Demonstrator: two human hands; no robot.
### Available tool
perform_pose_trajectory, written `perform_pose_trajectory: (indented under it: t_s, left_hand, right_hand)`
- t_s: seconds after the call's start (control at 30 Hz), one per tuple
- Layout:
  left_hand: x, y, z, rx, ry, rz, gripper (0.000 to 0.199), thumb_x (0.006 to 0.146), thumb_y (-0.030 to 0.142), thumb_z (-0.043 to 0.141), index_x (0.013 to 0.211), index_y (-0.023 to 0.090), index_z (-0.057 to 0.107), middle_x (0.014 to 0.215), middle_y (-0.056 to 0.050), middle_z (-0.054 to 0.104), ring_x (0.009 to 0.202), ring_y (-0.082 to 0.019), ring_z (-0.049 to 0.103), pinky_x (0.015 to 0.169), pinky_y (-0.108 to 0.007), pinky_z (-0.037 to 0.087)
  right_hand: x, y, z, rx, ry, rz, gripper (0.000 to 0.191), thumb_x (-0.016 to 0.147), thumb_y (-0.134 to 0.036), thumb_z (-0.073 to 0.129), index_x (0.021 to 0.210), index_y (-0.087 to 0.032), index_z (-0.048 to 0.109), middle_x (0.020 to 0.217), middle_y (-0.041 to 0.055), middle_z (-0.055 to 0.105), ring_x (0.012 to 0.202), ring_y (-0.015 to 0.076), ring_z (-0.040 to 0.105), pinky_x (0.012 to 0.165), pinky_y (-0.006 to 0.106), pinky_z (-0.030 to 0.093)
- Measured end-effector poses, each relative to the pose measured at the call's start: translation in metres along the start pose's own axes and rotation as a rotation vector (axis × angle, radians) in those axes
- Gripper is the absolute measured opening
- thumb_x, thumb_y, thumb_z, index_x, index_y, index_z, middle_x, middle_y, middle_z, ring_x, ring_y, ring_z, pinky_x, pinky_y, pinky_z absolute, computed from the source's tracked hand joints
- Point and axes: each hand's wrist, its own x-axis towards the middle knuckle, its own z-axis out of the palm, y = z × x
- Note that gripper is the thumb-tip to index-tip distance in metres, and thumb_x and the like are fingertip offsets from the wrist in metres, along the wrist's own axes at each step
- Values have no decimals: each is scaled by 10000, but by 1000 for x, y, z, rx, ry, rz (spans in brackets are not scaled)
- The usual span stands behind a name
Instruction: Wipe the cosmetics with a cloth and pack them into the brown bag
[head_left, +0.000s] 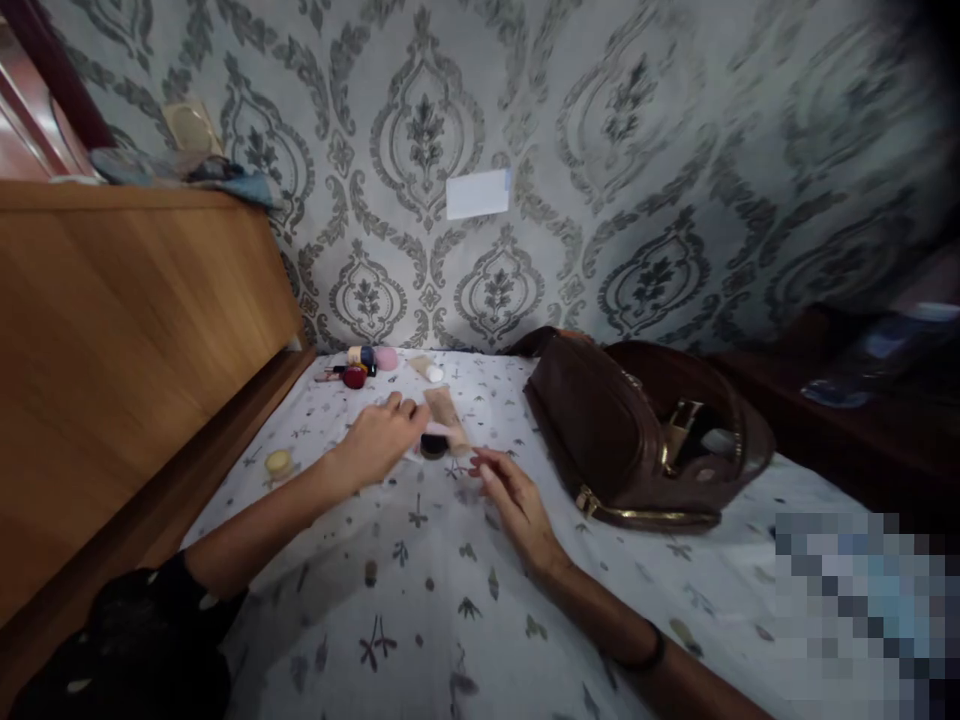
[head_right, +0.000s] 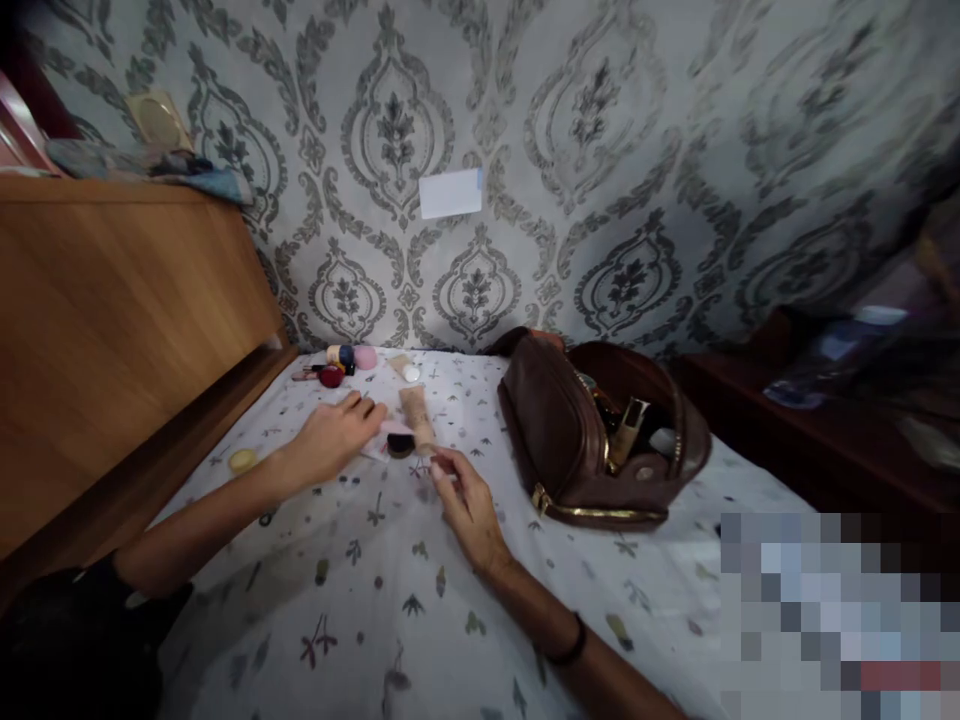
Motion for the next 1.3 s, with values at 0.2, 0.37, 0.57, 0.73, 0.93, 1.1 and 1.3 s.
perform_pose_trajectory:
  t_s: [0.2,0.37,0.57,0.73,0.93,1.1,1.3]
  left_hand:
    - [-70,80,14,-140,43,80,145,943,111,460,1052,149,548,1000,-116,622,956,-275,593,554,-294,531]
    - [-94,64,28,-566,232,26,245,979,362,484,1115,162,521,1099,-119,596,1003,-242,591,761,-339,557]
    - [-100,32,31,-872,391,-465,224,1002,344,408,1114,192,527,1063,-78,581,1004,-212,590,853,-349,509]
    - [-87,41,38,-801,409,-293,280,997,314,398,1228,182,484,1237,-121,539,1191,-229,522,1004,-404,453]
    - [-70,51,55,-608,110,121,310,1014,346,357,1064,156,597,1040,-108,638,967,-231,582,903,-411,464]
    - [-72,33,62,-712,107,-132,333,1011,343,330,943,157,597,890,-80,615,860,-216,558,794,-345,449]
    - [-69,35,59,-997,131,-315,364,971,390,369,710,186,518,674,3,510,665,-155,495,672,-276,391]
  right_hand:
    - [-26,-9,-1,-153,-115,-79,351,974,-444,427,1167,-200,589,1119,101,672,1021,227,638,903,387,512]
    - [-34,-11,-1,-262,-302,-186,366,970,-431,463,1227,-192,566,1178,115,637,1087,241,604,933,399,498]
    - [-39,-21,1,-491,-470,-362,471,883,-463,610,1257,-182,562,1176,128,633,1060,289,575,905,467,482]
    - [-42,-22,4,-578,-515,-451,482,866,-310,633,1311,-151,541,1151,131,642,1049,291,557,909,473,475]
    - [-43,-17,6,-571,-490,-488,470,864,-214,607,1323,-136,544,1121,134,654,1045,287,558,872,467,514]
    - [-44,-15,4,-551,-476,-493,482,898,-152,529,1379,-172,497,1155,134,644,1061,283,560,868,475,534]
    - [-45,-13,5,-569,-429,-554,478,924,-103,448,1398,-156,429,1169,139,618,1048,278,548,839,458,553]
